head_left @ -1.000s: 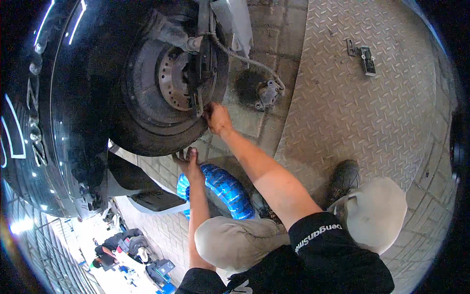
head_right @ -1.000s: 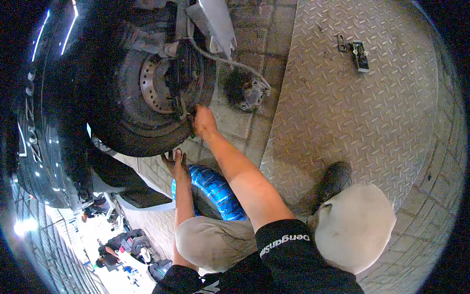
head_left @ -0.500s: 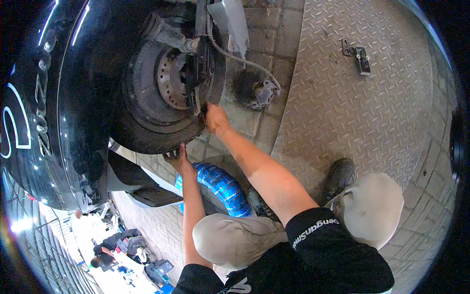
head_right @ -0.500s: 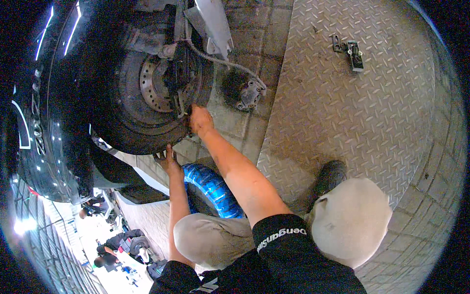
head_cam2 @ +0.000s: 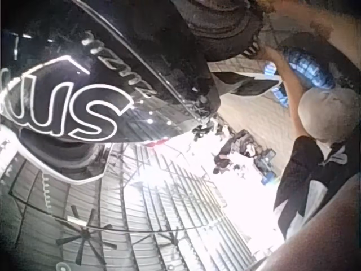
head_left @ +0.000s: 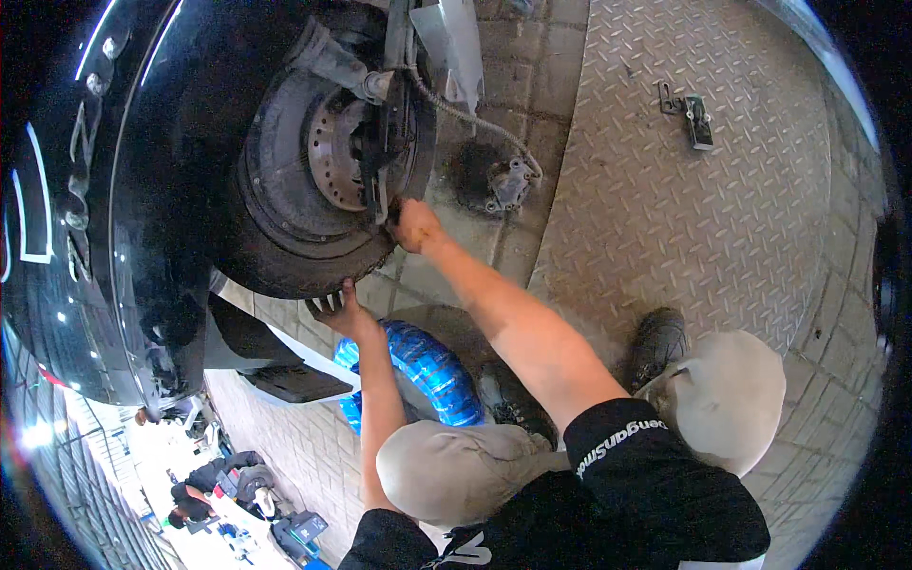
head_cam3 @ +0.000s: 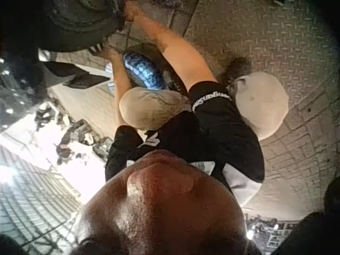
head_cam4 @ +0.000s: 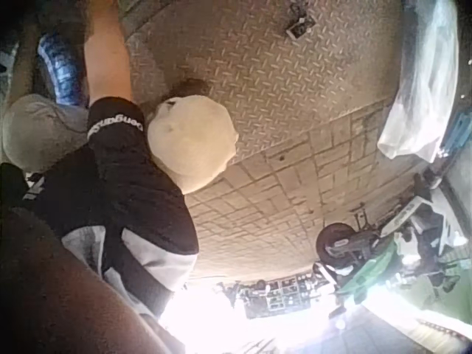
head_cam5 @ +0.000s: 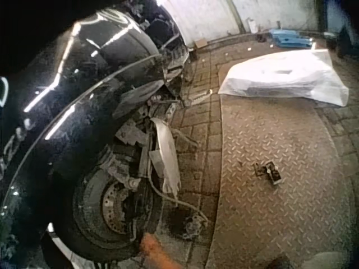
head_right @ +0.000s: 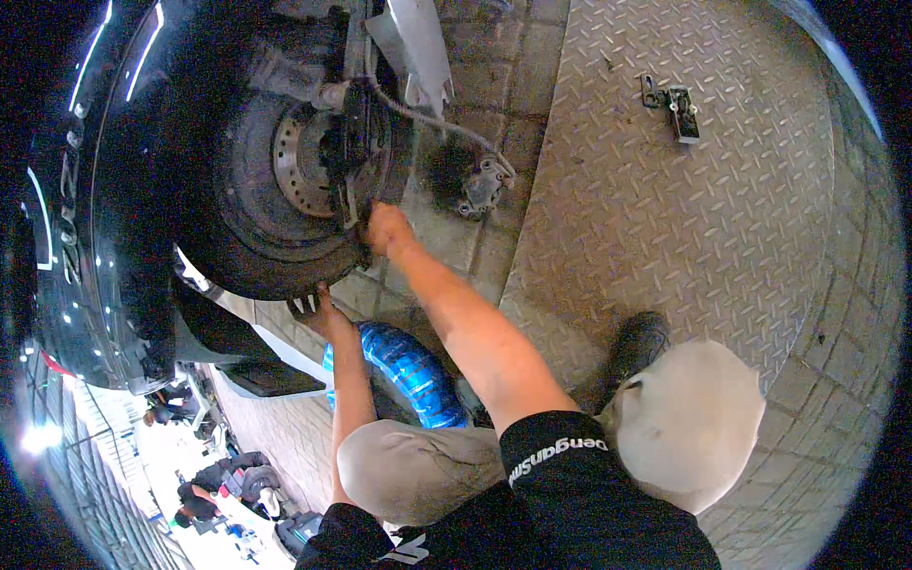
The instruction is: The person repairs a scooter in a workshop. The person walks through the workshop, picks up a tool from a green tray, and then uses various tools to work on the rear assembly of a black scooter, including loosening bolts and handling a small black component by hand.
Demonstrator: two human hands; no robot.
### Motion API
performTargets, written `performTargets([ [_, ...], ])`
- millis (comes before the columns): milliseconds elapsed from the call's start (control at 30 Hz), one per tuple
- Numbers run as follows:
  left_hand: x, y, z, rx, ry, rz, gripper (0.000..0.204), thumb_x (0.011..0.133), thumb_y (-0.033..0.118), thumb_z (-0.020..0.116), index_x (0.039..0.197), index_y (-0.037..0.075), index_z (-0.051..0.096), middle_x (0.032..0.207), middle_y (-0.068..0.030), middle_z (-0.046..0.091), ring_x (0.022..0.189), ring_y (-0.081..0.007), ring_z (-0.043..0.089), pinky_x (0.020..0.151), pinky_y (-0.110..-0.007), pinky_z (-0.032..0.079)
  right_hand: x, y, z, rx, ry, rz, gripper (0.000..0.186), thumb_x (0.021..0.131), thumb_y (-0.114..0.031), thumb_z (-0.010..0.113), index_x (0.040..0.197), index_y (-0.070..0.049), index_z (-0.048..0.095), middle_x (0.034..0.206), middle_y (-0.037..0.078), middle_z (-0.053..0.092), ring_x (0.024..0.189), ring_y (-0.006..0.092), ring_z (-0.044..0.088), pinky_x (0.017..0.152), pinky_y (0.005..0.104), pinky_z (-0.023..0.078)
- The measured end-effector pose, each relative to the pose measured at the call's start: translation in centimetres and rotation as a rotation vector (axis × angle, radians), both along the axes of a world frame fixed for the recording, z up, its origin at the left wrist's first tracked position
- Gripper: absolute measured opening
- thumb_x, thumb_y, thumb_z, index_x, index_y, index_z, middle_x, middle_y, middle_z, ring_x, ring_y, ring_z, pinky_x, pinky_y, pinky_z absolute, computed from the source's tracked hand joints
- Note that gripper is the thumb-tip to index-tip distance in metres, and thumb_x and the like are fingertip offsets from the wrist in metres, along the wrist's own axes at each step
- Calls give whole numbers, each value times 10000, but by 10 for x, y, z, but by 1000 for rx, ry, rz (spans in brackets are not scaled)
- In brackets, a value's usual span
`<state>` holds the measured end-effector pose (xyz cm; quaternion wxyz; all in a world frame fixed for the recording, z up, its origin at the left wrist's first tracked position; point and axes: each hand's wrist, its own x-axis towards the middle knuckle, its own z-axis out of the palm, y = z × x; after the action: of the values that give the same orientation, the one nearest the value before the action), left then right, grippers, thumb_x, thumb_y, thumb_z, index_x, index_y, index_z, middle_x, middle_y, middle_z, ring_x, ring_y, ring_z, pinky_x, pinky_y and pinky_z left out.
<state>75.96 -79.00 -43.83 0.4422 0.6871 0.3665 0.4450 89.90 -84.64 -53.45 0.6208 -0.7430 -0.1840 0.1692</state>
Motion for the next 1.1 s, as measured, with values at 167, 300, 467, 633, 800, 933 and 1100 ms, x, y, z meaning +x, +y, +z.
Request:
performTargets([
  [167, 2, 3, -13, -122, -113, -15, 856, 678, 37, 719, 1360, 39, 202, 1315, -183, 363, 1159, -283, 409, 992, -411, 364, 6, 3, -3, -126, 11, 16, 249, 650, -176, 647, 831, -11, 600, 803, 223, 608, 823, 403, 586, 695, 452, 483],
  [300, 1, 17, -21, -96, -100, -47, 902, 658, 59, 736, 1369, 35, 183, 1333, -174, 351, 1191, -286, 383, 1016, -414, 334, 9, 2, -3, -138, 86, 105, 242, 674, -221, 663, 766, -7, 601, 797, 219, 609, 839, 397, 587, 710, 464, 471],
  [467, 1, 23, -14, -49, -124, -107, 960, 627, 133, 772, 1367, 19, 172, 1351, -174, 333, 1205, -304, 368, 1034, -432, 299, 9, -5, 9, -308, -42, 105, 306, 701, -244, 694, 830, 21, 611, 862, 220, 619, 891, 381, 587, 755, 446, 461],
  [633, 9, 18, 23, 163, -142, -138, 872, 702, 169, 707, 1375, 40, 168, 1338, -203, 344, 1189, -318, 387, 1023, -441, 300, -2, -13, 36, 46, 102, 123, 396, 681, -253, 738, 941, 18, 611, 904, 217, 627, 911, 374, 587, 789, 409, 454],
  [800, 13, 12, 39, 368, -136, -158, 982, 691, 332, 727, 1400, 57, 105, 1356, -217, 308, 1204, -344, 363, 1017, -467, 275, -20, -9, 67, 140, 199, 163, 444, 678, -291, 746, 992, -7, 612, 919, 210, 633, 889, 341, 602, 795, 370, 451],
  [933, 7, 10, 16, 182, -117, -181, 989, 687, 309, 737, 1397, 49, 99, 1383, -194, 272, 1229, -317, 337, 1035, -441, 260, -30, -10, 80, 173, 148, 119, 413, 721, -296, 713, 989, 2, 614, 927, 171, 647, 871, 264, 607, 782, 350, 452],
  [1100, -3, 25, 7, 84, -114, -219, 969, 692, 269, 729, 1397, 48, 103, 1382, -203, 261, 1244, -319, 315, 1030, -438, 277, -41, -12, 87, 480, 362, 74, 347, 775, -267, 673, 971, 15, 618, 914, 133, 655, 827, 173, 584, 758, 329, 457],
])
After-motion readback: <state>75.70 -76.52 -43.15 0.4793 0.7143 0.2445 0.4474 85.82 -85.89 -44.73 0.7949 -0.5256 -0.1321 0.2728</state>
